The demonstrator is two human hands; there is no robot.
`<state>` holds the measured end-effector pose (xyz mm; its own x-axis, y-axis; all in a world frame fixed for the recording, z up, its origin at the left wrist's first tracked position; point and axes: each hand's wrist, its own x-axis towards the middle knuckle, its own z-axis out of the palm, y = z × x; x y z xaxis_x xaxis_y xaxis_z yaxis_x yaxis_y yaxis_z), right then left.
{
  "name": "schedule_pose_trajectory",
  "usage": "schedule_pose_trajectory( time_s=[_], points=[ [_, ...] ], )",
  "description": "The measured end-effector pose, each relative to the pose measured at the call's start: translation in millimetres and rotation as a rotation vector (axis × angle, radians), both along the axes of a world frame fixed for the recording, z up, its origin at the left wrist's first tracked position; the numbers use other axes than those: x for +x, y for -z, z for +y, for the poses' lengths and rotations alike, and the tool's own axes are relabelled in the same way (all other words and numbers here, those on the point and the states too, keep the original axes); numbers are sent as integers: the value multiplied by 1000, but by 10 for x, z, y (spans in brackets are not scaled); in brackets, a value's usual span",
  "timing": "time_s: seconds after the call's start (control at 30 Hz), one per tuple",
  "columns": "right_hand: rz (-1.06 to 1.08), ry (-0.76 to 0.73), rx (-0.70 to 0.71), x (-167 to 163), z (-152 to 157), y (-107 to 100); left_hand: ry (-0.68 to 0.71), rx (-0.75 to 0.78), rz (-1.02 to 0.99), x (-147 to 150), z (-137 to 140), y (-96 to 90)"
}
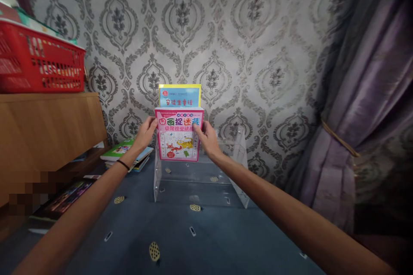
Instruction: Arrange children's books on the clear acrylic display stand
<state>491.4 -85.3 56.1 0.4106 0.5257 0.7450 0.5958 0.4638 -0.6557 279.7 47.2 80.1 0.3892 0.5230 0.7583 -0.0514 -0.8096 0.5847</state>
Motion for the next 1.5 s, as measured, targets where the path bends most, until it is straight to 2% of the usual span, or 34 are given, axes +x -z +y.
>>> schedule_pose_trajectory(
  time_s=[0.2,0.57,0.87,1.07,1.27,1.5],
  points=[
    [-16,-1,-18,-27,12,65,-39,71,18,23,20,-3],
    [-4,55,-17,-100,-62,39,-26,65,28,-8,-7,40],
    [25,32,-8,-131,-89,30,-37,56,52,-40,-81,33],
    [2,119,-39,-100,-28,46,-110,60,71,2,-57,2],
    [-10,107,-61,-15,32,78,-94,21,38,62,42,-30],
    [-25,142,-90,88,112,51,-166,49,38,128,92,-72]
  ],
)
